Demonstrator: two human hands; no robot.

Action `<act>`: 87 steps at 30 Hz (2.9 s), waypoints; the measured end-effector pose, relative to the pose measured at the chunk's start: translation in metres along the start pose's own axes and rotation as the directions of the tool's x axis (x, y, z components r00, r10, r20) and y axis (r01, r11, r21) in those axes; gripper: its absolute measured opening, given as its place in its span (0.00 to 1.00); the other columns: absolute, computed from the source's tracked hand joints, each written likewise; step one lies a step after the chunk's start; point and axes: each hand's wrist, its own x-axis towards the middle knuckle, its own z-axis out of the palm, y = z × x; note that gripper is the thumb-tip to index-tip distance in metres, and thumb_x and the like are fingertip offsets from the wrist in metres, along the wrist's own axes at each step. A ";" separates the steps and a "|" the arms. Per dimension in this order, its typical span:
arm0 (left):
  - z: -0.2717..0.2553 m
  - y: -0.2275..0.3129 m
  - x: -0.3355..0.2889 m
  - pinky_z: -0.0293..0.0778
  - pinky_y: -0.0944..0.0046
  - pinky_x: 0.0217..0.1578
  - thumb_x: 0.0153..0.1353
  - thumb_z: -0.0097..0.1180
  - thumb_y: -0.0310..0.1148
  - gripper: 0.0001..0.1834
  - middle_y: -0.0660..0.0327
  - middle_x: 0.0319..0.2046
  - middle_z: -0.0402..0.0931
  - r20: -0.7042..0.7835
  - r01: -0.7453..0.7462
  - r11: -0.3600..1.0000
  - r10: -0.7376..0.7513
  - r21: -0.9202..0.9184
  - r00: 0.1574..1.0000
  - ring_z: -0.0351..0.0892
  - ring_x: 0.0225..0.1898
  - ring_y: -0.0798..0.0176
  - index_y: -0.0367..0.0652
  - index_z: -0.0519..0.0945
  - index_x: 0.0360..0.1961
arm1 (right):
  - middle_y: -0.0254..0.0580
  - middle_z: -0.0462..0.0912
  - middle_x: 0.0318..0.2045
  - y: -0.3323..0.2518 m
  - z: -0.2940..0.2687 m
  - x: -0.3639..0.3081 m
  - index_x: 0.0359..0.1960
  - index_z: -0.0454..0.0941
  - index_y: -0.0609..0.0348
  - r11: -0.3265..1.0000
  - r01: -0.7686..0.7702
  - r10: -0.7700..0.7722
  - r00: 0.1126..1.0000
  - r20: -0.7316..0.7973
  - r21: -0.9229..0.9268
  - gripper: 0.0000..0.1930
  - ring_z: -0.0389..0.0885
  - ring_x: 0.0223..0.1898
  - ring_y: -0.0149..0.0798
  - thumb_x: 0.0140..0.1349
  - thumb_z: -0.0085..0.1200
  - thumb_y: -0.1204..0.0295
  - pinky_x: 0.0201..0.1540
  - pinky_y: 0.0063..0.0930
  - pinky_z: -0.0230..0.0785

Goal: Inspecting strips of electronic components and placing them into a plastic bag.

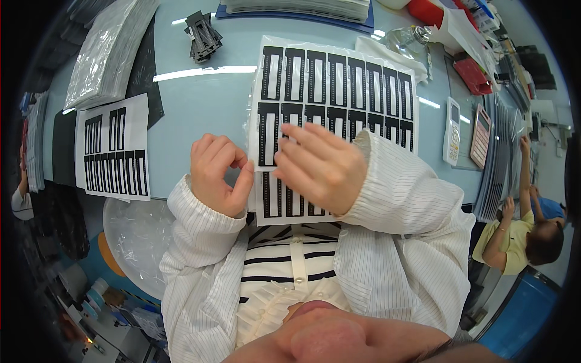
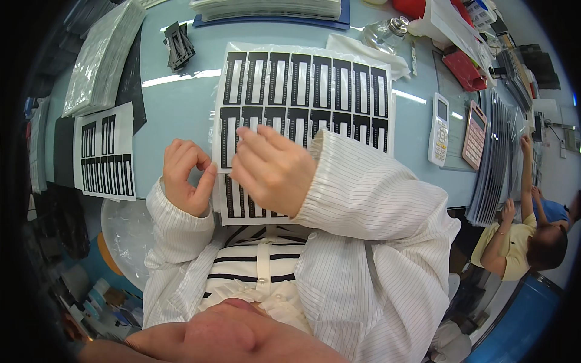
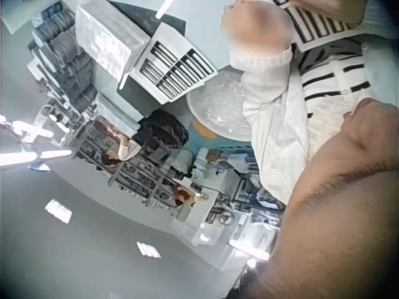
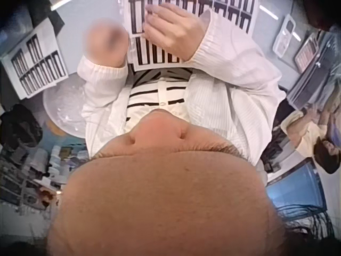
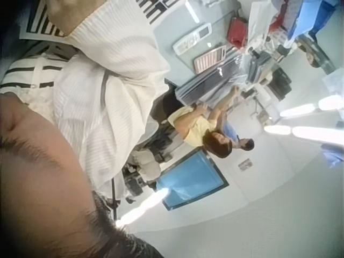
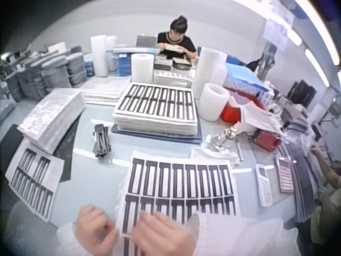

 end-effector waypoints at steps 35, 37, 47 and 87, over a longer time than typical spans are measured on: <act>-0.009 -0.014 0.071 0.59 0.68 0.24 0.47 0.55 0.26 0.08 0.61 0.15 0.66 0.304 0.110 0.979 -0.053 -0.173 0.951 0.62 0.22 0.66 0.34 0.72 0.16 | 0.29 0.67 0.33 0.104 -0.078 -0.139 0.52 0.69 0.65 0.156 -0.732 0.867 0.423 0.263 0.663 0.22 0.65 0.25 0.18 0.53 0.55 0.79 0.28 0.09 0.59; -0.008 -0.013 0.073 0.58 0.68 0.23 0.46 0.56 0.26 0.09 0.61 0.14 0.66 0.322 0.122 0.983 -0.073 -0.136 0.944 0.62 0.22 0.66 0.34 0.72 0.15 | 0.28 0.68 0.33 0.107 -0.079 -0.139 0.52 0.69 0.65 0.065 -0.703 0.870 0.388 0.306 0.708 0.22 0.65 0.25 0.18 0.53 0.54 0.79 0.27 0.09 0.59; -0.010 -0.006 0.075 0.57 0.67 0.23 0.45 0.57 0.26 0.09 0.63 0.12 0.65 0.311 0.069 0.997 -0.053 -0.040 0.949 0.60 0.21 0.65 0.36 0.72 0.14 | 0.30 0.67 0.34 0.121 -0.071 -0.128 0.52 0.69 0.63 0.173 -0.707 0.875 0.430 0.222 0.686 0.22 0.64 0.25 0.18 0.54 0.55 0.76 0.25 0.09 0.58; -0.053 0.006 0.055 0.65 0.67 0.32 0.50 0.51 0.23 0.08 0.58 0.25 0.72 0.673 0.474 0.703 0.010 -0.531 0.740 0.71 0.28 0.64 0.33 0.73 0.16 | 0.33 0.76 0.18 0.094 -0.146 -0.052 0.26 0.75 0.67 -0.088 -0.874 0.555 0.355 0.752 0.478 0.07 0.71 0.14 0.22 0.56 0.54 0.74 0.15 0.14 0.61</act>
